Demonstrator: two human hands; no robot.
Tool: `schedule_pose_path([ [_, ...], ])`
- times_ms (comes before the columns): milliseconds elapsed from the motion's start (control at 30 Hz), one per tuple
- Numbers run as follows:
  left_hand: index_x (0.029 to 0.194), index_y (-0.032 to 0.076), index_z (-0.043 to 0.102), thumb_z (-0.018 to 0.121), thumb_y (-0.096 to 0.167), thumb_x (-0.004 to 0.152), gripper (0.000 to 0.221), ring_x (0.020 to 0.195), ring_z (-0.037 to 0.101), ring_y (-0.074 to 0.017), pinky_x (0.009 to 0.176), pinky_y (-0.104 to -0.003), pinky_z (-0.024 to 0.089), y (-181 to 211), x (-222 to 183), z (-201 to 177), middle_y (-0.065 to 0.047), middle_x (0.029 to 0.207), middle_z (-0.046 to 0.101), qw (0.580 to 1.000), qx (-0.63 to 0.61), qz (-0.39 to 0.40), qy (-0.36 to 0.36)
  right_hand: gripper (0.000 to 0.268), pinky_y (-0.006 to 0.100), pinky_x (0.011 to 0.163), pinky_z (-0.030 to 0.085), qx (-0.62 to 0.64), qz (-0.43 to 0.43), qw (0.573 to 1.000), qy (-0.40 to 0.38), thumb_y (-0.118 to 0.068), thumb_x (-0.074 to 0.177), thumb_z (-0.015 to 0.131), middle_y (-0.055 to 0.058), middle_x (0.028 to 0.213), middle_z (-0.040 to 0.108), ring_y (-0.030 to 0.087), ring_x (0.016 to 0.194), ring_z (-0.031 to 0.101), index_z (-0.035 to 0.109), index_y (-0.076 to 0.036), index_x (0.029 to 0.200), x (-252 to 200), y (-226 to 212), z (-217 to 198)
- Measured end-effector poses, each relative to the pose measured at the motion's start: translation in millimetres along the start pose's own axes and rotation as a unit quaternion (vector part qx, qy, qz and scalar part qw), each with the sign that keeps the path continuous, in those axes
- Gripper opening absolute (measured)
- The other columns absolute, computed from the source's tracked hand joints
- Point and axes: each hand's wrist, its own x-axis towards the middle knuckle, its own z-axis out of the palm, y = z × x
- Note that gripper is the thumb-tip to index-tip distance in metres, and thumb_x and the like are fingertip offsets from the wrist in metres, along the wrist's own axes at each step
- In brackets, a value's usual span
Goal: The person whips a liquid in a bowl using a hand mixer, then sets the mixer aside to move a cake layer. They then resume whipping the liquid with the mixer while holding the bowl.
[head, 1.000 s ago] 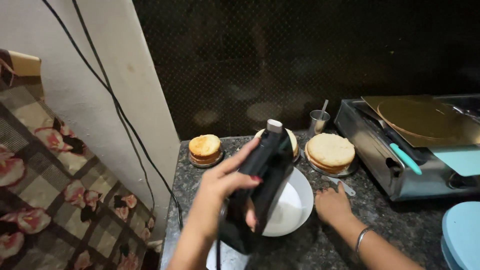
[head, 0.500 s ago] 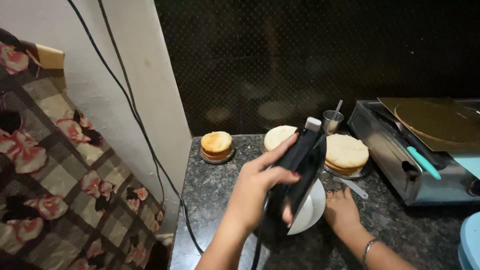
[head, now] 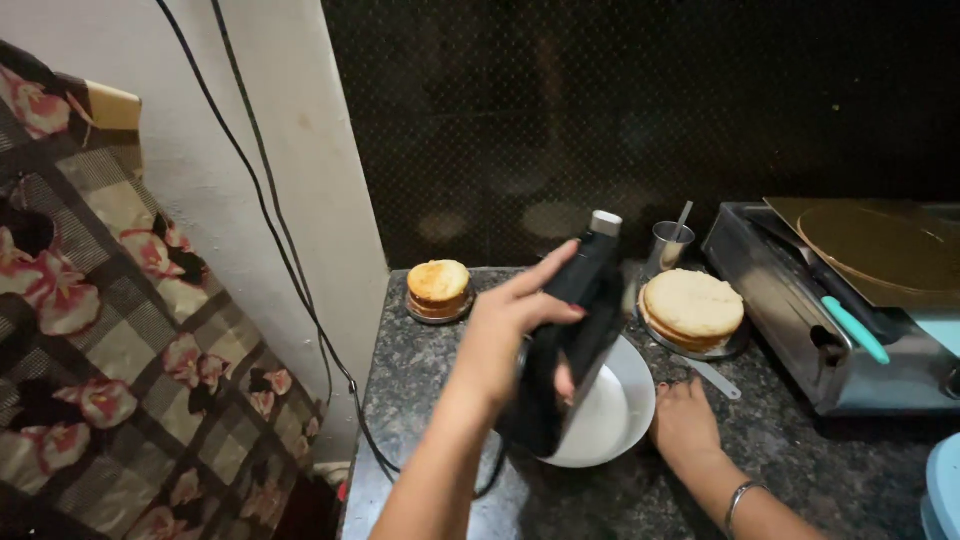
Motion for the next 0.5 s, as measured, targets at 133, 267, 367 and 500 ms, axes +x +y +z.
schedule_pose_path([
  [133, 0.111, -0.005, 0.074, 0.065, 0.013, 0.073, 0.043, 0.118, 0.066, -0.0166, 0.101, -0.027, 0.047, 34.8, -26.7, 16.4, -0.009, 0.148, 0.066, 0.995, -0.022, -0.094, -0.003, 0.039, 0.049, 0.113, 0.036, 0.014, -0.003, 1.0, -0.009, -0.02, 0.092, 0.049, 0.013, 0.106, 0.072, 0.027, 0.108, 0.063, 0.063, 0.002, 0.121, -0.9, 0.2, -6.8],
  [267, 0.123, -0.003, 0.072, 0.064, 0.011, 0.076, 0.049, 0.117, 0.07, -0.018, 0.102, -0.024, 0.047, 42.1, -43.0, -2.2, -0.013, 0.143, 0.07, 0.998, 0.04, -0.054, -0.004, 0.035, 0.049, 0.11, 0.039, 0.007, -0.008, 1.0, -0.003, -0.02, 0.092, 0.051, 0.012, 0.106, 0.072, 0.027, 0.107, 0.063, 0.066, 0.0, 0.117, -1.2, -0.8, -11.4],
  [367, 0.142, 0.003, 0.068, 0.062, 0.009, 0.077, 0.065, 0.079, 0.07, -0.0215, 0.075, -0.027, 0.051, 48.0, -39.4, -17.5, -0.023, 0.126, 0.075, 0.989, -0.055, -0.135, 0.022, 0.03, 0.049, 0.108, 0.04, 0.006, -0.007, 1.0, -0.005, -0.02, 0.092, 0.051, 0.013, 0.107, 0.071, 0.029, 0.107, 0.063, 0.069, -0.004, 0.111, -2.6, -1.7, -17.1],
  [500, 0.143, 0.0, 0.064, 0.059, 0.006, 0.079, 0.064, 0.043, 0.063, -0.0207, 0.05, -0.029, 0.054, 40.7, -11.7, -16.3, -0.029, 0.116, 0.068, 0.974, -0.147, -0.17, 0.032, 0.027, 0.05, 0.106, 0.042, 0.009, -0.003, 1.0, 0.0, -0.02, 0.092, 0.051, 0.012, 0.107, 0.071, 0.028, 0.106, 0.064, 0.071, -0.007, 0.106, -1.9, -1.0, -12.8],
])
